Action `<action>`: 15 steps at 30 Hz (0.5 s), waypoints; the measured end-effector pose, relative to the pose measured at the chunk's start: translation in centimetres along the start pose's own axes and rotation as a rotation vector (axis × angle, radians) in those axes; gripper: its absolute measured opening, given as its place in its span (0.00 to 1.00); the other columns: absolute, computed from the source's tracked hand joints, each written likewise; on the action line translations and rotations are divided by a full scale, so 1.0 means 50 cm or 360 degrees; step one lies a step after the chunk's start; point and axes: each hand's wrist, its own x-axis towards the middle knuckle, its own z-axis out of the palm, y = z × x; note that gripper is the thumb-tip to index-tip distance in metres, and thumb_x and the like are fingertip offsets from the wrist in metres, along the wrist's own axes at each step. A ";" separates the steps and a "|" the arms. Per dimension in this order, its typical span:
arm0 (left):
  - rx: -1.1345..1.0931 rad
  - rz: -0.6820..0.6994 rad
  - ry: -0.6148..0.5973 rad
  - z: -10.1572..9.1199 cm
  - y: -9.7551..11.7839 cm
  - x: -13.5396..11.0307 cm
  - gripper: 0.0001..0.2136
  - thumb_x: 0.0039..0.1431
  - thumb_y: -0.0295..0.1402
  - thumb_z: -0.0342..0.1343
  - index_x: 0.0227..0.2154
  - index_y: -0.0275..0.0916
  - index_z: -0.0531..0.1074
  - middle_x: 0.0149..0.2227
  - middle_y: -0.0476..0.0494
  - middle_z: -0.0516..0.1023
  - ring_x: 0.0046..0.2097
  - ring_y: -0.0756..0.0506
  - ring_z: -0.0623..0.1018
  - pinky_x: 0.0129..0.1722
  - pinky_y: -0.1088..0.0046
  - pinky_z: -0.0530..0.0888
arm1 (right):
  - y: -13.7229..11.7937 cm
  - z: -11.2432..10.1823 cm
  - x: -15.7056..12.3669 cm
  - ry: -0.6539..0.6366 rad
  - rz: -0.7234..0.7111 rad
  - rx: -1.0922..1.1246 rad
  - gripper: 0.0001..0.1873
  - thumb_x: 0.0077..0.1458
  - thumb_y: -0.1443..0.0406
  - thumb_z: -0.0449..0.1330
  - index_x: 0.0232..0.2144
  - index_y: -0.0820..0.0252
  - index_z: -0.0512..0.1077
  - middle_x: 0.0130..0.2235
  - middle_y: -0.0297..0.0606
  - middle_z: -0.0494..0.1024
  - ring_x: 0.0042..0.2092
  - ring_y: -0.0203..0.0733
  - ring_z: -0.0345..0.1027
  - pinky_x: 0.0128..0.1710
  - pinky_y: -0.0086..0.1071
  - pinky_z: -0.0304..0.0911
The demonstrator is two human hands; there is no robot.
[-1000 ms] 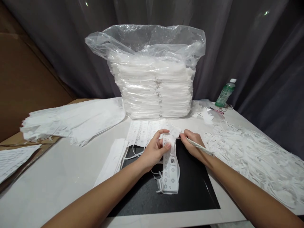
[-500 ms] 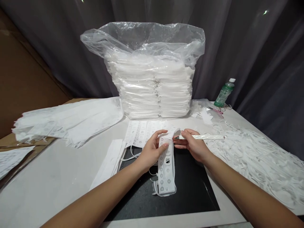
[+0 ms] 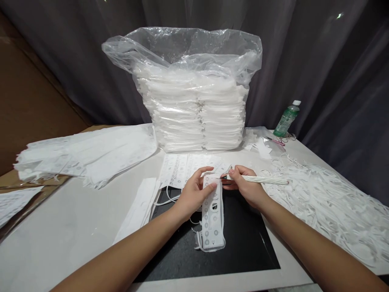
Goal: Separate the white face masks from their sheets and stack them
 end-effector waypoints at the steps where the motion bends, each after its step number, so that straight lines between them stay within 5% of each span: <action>1: 0.0010 0.0004 0.0003 -0.001 -0.001 0.000 0.26 0.51 0.39 0.63 0.52 0.42 0.62 0.30 0.50 0.75 0.28 0.50 0.72 0.28 0.77 0.68 | 0.002 -0.001 0.001 0.0002 -0.0007 -0.0017 0.23 0.46 0.47 0.63 0.21 0.57 0.63 0.31 0.34 0.78 0.34 0.41 0.76 0.35 0.34 0.74; 10: 0.0060 0.0021 0.0031 0.001 -0.002 0.001 0.27 0.50 0.41 0.64 0.52 0.42 0.62 0.30 0.50 0.74 0.28 0.50 0.71 0.27 0.77 0.66 | 0.011 -0.002 -0.005 -0.0062 -0.0196 -0.0258 0.21 0.54 0.49 0.58 0.23 0.57 0.61 0.32 0.33 0.75 0.38 0.40 0.73 0.37 0.33 0.72; 15: 0.0160 0.0117 0.0088 0.003 -0.016 0.003 0.26 0.52 0.41 0.62 0.53 0.42 0.62 0.30 0.50 0.71 0.29 0.50 0.70 0.28 0.77 0.65 | 0.012 0.007 -0.016 0.0109 -0.0499 -0.0937 0.18 0.59 0.54 0.52 0.22 0.57 0.61 0.25 0.30 0.70 0.28 0.36 0.65 0.29 0.28 0.61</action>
